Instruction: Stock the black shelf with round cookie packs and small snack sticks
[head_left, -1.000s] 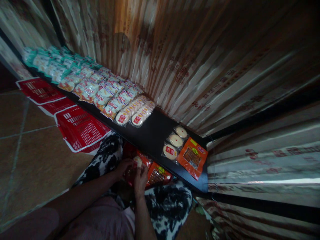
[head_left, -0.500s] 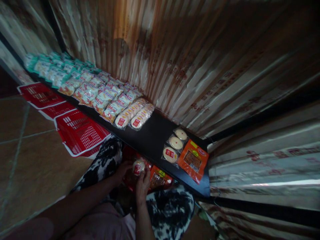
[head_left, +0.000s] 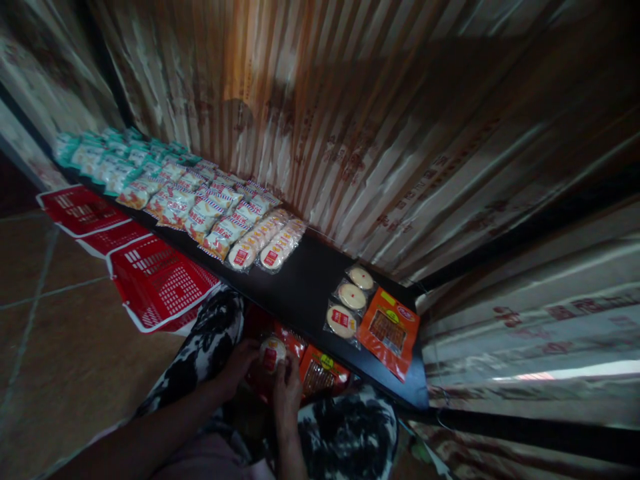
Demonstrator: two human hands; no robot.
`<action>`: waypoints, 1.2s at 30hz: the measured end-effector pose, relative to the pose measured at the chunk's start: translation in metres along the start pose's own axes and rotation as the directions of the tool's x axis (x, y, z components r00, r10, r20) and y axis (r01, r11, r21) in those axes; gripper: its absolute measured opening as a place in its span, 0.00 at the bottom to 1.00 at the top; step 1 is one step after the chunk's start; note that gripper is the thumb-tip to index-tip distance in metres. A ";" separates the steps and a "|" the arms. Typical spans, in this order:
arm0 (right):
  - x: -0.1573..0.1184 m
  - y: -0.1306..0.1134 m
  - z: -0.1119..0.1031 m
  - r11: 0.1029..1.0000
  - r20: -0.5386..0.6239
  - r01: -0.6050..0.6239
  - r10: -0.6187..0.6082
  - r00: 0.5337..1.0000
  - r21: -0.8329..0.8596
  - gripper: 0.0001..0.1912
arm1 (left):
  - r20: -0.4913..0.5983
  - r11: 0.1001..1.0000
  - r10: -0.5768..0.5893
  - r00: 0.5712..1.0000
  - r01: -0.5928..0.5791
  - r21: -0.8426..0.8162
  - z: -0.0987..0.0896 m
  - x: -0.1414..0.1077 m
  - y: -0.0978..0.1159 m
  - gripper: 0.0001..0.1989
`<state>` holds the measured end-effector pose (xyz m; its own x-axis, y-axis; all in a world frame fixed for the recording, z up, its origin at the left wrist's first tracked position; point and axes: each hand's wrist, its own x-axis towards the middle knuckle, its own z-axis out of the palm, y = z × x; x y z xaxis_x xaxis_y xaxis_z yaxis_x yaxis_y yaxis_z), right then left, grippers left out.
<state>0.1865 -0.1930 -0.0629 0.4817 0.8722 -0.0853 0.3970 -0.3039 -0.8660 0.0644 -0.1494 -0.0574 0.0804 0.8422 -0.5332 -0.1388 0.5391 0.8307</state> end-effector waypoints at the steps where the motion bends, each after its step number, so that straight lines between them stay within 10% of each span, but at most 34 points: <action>1: -0.001 -0.001 -0.001 1.000 0.004 0.011 -0.011 1.000 0.000 0.24 | -0.005 1.000 0.006 1.000 -0.006 0.010 -0.001 0.000 -0.001 0.10; 36: -0.005 -0.059 -0.010 0.985 0.082 0.167 -0.171 0.982 0.046 0.24 | -0.097 0.860 0.381 0.919 -0.314 0.402 -0.014 -0.035 0.062 0.13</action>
<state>0.1684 -0.1828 -0.0063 0.3411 0.9397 0.0235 0.4356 -0.1359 -0.8898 0.0396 -0.1456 0.0110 -0.0743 0.9791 -0.1891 0.2516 0.2019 0.9465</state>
